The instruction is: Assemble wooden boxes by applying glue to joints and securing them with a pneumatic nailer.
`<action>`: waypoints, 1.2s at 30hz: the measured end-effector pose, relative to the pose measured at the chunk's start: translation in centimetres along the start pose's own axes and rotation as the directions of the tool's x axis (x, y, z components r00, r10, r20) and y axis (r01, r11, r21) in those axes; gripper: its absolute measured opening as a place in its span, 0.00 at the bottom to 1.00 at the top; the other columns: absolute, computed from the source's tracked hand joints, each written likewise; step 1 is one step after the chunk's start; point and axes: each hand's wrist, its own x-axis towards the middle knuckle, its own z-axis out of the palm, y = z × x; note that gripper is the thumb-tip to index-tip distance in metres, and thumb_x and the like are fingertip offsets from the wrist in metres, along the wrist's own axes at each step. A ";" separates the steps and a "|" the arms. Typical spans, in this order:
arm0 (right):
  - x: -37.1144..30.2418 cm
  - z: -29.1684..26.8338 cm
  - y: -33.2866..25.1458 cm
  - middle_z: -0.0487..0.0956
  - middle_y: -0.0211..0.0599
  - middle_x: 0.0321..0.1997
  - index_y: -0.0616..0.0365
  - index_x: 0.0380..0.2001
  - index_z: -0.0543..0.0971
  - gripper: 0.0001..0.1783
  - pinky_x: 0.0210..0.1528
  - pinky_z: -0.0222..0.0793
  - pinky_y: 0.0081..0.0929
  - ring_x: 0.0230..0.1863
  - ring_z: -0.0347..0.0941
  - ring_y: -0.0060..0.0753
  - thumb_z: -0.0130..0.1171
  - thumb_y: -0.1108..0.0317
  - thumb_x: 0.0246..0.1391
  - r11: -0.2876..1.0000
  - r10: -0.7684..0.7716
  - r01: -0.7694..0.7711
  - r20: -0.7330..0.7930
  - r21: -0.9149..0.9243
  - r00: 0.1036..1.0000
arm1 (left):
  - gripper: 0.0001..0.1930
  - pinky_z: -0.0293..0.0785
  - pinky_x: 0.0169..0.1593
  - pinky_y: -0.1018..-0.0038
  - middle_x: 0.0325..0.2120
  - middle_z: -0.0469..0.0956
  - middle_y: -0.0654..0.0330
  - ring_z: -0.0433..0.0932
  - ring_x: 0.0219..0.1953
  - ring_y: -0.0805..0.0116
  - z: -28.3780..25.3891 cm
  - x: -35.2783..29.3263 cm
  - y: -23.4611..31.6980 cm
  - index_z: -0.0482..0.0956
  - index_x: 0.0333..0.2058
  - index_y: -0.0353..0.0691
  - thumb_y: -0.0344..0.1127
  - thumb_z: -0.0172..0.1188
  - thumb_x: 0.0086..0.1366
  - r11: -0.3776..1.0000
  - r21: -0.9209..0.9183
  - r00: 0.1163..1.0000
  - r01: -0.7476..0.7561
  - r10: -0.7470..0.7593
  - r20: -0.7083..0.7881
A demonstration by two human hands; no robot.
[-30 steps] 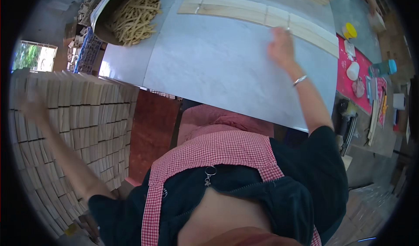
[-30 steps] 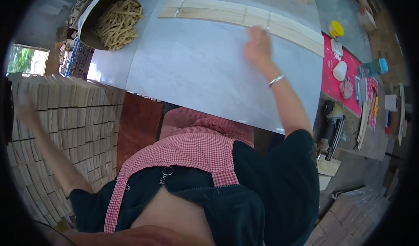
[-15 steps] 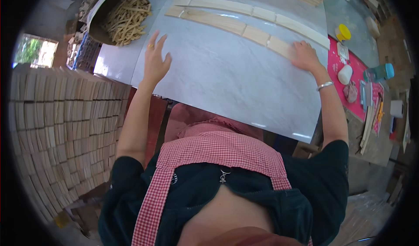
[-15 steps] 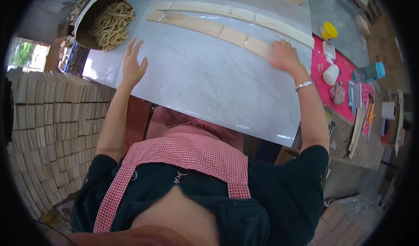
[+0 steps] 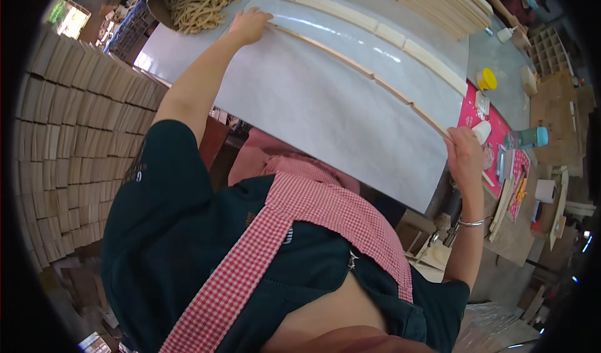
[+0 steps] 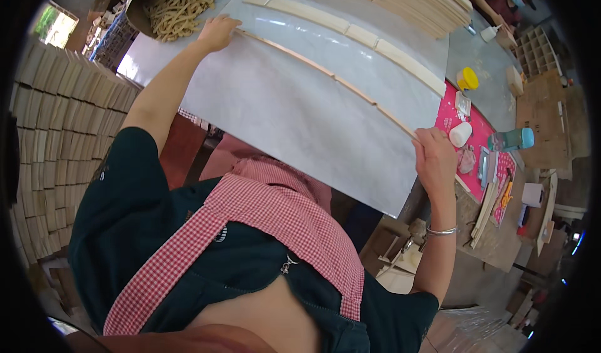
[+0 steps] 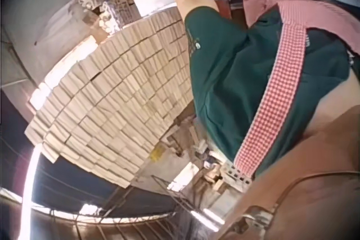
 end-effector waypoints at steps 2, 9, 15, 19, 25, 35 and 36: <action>-1.3 0.5 -0.1 0.78 0.39 0.36 0.58 0.39 0.77 0.07 0.40 0.70 0.39 0.37 0.74 0.47 0.57 0.72 0.56 0.999 0.036 -0.036 -0.010 -0.031 0.999 | 0.19 0.71 0.57 0.62 0.55 0.77 0.63 0.72 0.59 0.54 -0.1 -0.9 -0.4 0.79 0.52 0.48 0.29 0.53 0.63 0.998 -0.051 0.999 -0.030 0.031 0.024; 1.3 7.3 -1.4 0.81 0.45 0.32 0.58 0.37 0.75 0.08 0.36 0.71 0.45 0.33 0.77 0.54 0.53 0.64 0.62 0.908 0.295 -0.289 -0.024 -0.305 0.955 | 0.13 0.77 0.46 0.58 0.42 0.84 0.58 0.81 0.42 0.51 2.6 -7.5 -2.8 0.84 0.38 0.42 0.40 0.52 0.65 0.955 -0.280 0.986 -0.102 0.134 0.096; 12.2 20.4 -13.8 0.82 0.54 0.32 0.55 0.46 0.75 0.11 0.38 0.75 0.51 0.35 0.81 0.58 0.50 0.65 0.63 0.786 0.507 -0.436 0.055 -0.439 0.860 | 0.16 0.78 0.44 0.56 0.41 0.84 0.55 0.82 0.39 0.48 7.7 -9.1 -11.4 0.83 0.40 0.42 0.43 0.48 0.67 0.929 -0.357 0.966 -0.094 0.172 0.192; 12.0 21.6 -13.1 0.83 0.54 0.34 0.56 0.52 0.74 0.17 0.39 0.76 0.49 0.34 0.81 0.58 0.49 0.68 0.62 0.849 0.443 -0.374 0.119 -0.373 0.888 | 0.13 0.77 0.42 0.57 0.38 0.84 0.52 0.80 0.35 0.46 10.3 -9.0 -7.4 0.79 0.41 0.40 0.38 0.50 0.65 0.893 -0.447 0.985 -0.050 0.119 0.127; 11.1 19.8 -15.6 0.84 0.53 0.38 0.57 0.60 0.73 0.24 0.40 0.76 0.45 0.35 0.81 0.56 0.49 0.73 0.60 0.968 0.253 -0.239 0.336 -0.081 0.907 | 0.18 0.79 0.40 0.60 0.41 0.83 0.49 0.82 0.37 0.47 12.2 -8.7 -7.9 0.77 0.52 0.44 0.39 0.50 0.66 0.886 -0.461 0.976 -0.058 0.146 0.160; 11.5 23.9 -17.1 0.82 0.45 0.35 0.57 0.44 0.83 0.13 0.37 0.73 0.37 0.28 0.76 0.47 0.57 0.70 0.57 0.834 0.049 -0.259 0.402 0.487 0.914 | 0.26 0.80 0.35 0.67 0.43 0.80 0.50 0.80 0.34 0.56 11.0 -10.8 -4.7 0.70 0.60 0.43 0.34 0.61 0.62 0.313 -0.901 0.948 0.300 0.005 0.318; 11.6 23.8 -18.2 0.82 0.45 0.35 0.57 0.44 0.83 0.13 0.37 0.73 0.37 0.28 0.76 0.47 0.57 0.70 0.57 0.832 0.047 -0.262 0.408 0.489 0.912 | 0.26 0.80 0.35 0.67 0.43 0.80 0.50 0.80 0.34 0.56 11.2 -11.0 -4.6 0.70 0.60 0.43 0.34 0.61 0.62 0.311 -0.899 0.946 0.307 0.004 0.324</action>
